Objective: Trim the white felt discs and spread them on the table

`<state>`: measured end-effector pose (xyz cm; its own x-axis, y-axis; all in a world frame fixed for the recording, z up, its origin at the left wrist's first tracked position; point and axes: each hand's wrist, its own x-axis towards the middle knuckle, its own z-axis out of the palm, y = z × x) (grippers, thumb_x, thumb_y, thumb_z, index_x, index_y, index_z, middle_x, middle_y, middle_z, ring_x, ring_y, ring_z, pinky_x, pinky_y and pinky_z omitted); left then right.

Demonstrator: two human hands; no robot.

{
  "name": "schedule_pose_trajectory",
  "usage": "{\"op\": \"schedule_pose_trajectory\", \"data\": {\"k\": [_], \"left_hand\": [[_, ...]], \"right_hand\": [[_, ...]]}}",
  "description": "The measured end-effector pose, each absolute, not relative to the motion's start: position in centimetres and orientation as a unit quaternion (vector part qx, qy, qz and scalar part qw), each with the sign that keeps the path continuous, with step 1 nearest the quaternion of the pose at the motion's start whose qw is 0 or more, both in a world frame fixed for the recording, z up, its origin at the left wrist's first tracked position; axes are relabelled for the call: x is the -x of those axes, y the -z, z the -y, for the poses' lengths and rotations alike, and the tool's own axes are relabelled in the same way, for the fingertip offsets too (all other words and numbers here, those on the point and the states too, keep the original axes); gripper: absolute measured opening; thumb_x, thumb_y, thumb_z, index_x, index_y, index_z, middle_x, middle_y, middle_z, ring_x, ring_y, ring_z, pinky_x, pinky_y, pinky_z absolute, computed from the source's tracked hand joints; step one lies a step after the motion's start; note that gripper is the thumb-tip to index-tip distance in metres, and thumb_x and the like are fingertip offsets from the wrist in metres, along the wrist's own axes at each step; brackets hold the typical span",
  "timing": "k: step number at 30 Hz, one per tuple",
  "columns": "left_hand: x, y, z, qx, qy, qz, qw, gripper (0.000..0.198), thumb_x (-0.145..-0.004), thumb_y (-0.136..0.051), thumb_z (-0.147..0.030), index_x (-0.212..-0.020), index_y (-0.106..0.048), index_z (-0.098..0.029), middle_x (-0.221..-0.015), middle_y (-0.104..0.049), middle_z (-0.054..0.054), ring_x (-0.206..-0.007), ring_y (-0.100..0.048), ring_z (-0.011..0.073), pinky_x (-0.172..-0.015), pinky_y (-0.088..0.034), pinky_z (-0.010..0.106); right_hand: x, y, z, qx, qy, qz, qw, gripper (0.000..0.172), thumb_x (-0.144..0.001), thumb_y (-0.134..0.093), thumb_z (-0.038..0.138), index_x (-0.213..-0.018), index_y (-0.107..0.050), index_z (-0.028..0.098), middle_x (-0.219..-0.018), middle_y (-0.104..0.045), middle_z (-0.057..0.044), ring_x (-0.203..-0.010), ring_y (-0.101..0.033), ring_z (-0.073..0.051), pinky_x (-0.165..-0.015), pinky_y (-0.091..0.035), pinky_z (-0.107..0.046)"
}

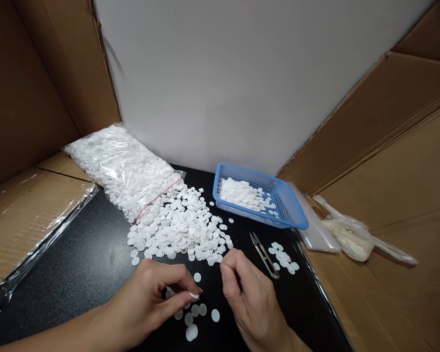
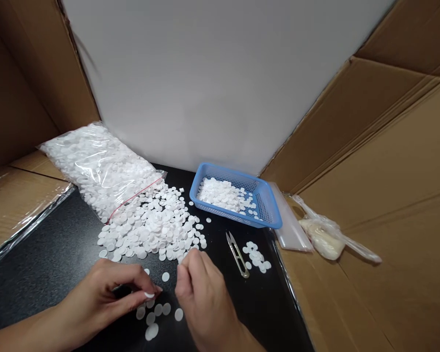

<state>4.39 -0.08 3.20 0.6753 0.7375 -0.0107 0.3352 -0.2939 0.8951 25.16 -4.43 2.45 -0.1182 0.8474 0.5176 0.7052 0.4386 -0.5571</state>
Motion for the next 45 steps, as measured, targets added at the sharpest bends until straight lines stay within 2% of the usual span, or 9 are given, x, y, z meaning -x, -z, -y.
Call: {"op": "schedule_pose_trajectory", "data": {"k": [4, 6, 9, 12, 16, 25, 29, 36, 45], "left_hand": [[-4.5, -3.3, 0.0, -0.763, -0.209, -0.352, 0.5, 0.018, -0.091, -0.064, -0.029, -0.082, -0.074, -0.017, -0.078, -0.078, 0.005, -0.071, -0.073, 0.017, -0.061, -0.051, 0.02], [-4.5, -3.2, 0.0, -0.762, -0.206, -0.354, 0.501, 0.019, -0.091, -0.064, -0.031, -0.082, -0.074, -0.017, -0.078, -0.079, 0.005, -0.071, -0.074, 0.0168, -0.061, -0.051, 0.019], [-4.5, -3.2, 0.1, -0.764, -0.204, -0.357, 0.497, 0.017, -0.091, -0.065, -0.03, -0.083, -0.074, -0.017, -0.077, -0.078, 0.004, -0.068, -0.073, 0.0154, -0.06, -0.051, 0.018], [-4.6, -3.1, 0.0, -0.765, -0.209, -0.357, 0.494, 0.016, -0.09, -0.064, -0.026, -0.082, -0.073, -0.017, -0.072, -0.077, 0.002, -0.063, -0.07, 0.0136, -0.057, -0.048, 0.017], [-4.7, -3.1, -0.2, -0.764, -0.208, -0.352, 0.499, 0.017, -0.09, -0.063, -0.025, -0.079, -0.071, -0.017, -0.069, -0.074, 0.0, -0.06, -0.065, 0.0116, -0.055, -0.046, 0.016], [-4.4, -2.6, 0.0, -0.77, -0.197, -0.354, 0.493, 0.016, -0.091, -0.061, -0.025, -0.08, -0.069, -0.016, -0.066, -0.071, -0.001, -0.057, -0.063, 0.0103, -0.051, -0.042, 0.015], [-4.0, -2.3, -0.1, -0.828, -0.239, -0.316, 0.396, 0.012, -0.09, -0.057, -0.013, -0.086, -0.068, -0.018, -0.069, -0.071, -0.002, -0.057, -0.062, 0.0091, -0.053, -0.042, 0.014], [-4.0, -2.0, 0.0, -0.885, -0.284, -0.261, 0.26, 0.016, -0.096, -0.048, -0.011, -0.093, -0.061, -0.019, -0.07, -0.069, -0.002, -0.055, -0.062, 0.0097, -0.052, -0.043, 0.016], [-4.0, -2.3, -0.1, -0.874, -0.272, -0.233, 0.329, 0.014, -0.101, -0.055, -0.027, -0.091, -0.061, -0.019, -0.07, -0.068, -0.001, -0.058, -0.062, 0.01, -0.056, -0.043, 0.017]], "right_hand": [[-27.0, -2.2, 3.6, 0.563, -0.046, 0.717, 0.408, 0.026, -0.104, -0.038, 0.02, -0.083, -0.052, 0.023, -0.063, -0.052, 0.004, -0.052, -0.053, -0.012, -0.047, -0.043, -0.022], [-27.7, -2.2, 3.1, 0.575, 0.0, 0.7, 0.422, 0.021, -0.104, -0.038, 0.021, -0.115, -0.056, 0.02, -0.093, -0.065, -0.006, -0.066, -0.064, -0.014, -0.057, -0.051, -0.026], [-27.8, -2.4, 2.9, 0.564, 0.043, 0.707, 0.425, 0.036, -0.104, -0.047, 0.03, -0.137, -0.048, 0.018, -0.134, -0.052, -0.019, -0.104, -0.065, -0.024, -0.078, -0.056, -0.037], [-26.6, -2.7, 3.5, 0.48, -0.037, 0.78, 0.4, 0.022, -0.099, -0.059, 0.039, -0.112, -0.061, 0.021, -0.105, -0.068, -0.008, -0.096, -0.066, -0.023, -0.079, -0.052, -0.037], [-24.8, -2.4, 4.4, 0.404, -0.109, 0.802, 0.425, 0.009, -0.099, -0.061, 0.026, -0.091, -0.062, 0.021, -0.077, -0.067, 0.001, -0.073, -0.063, -0.016, -0.074, -0.044, -0.034], [-24.3, -1.8, 4.2, 0.391, -0.103, 0.794, 0.454, 0.015, -0.091, -0.06, 0.008, -0.083, -0.059, 0.02, -0.071, -0.065, 0.004, -0.068, -0.062, -0.013, -0.075, -0.041, -0.032], [-24.3, -1.7, 4.1, 0.383, -0.103, 0.798, 0.454, 0.024, -0.087, -0.051, -0.003, -0.093, -0.058, 0.02, -0.078, -0.069, 0.002, -0.073, -0.064, -0.012, -0.077, -0.04, -0.031], [-24.2, -1.6, 4.0, 0.387, -0.11, 0.802, 0.441, 0.015, -0.089, -0.057, 0.005, -0.088, -0.056, 0.021, -0.08, -0.068, 0.002, -0.075, -0.064, -0.013, -0.08, -0.037, -0.032], [-23.9, -1.6, 4.2, 0.395, -0.079, 0.8, 0.445, 0.017, -0.087, -0.056, 0.005, -0.081, -0.054, 0.02, -0.073, -0.063, 0.004, -0.069, -0.06, -0.012, -0.079, -0.035, -0.031]]}}
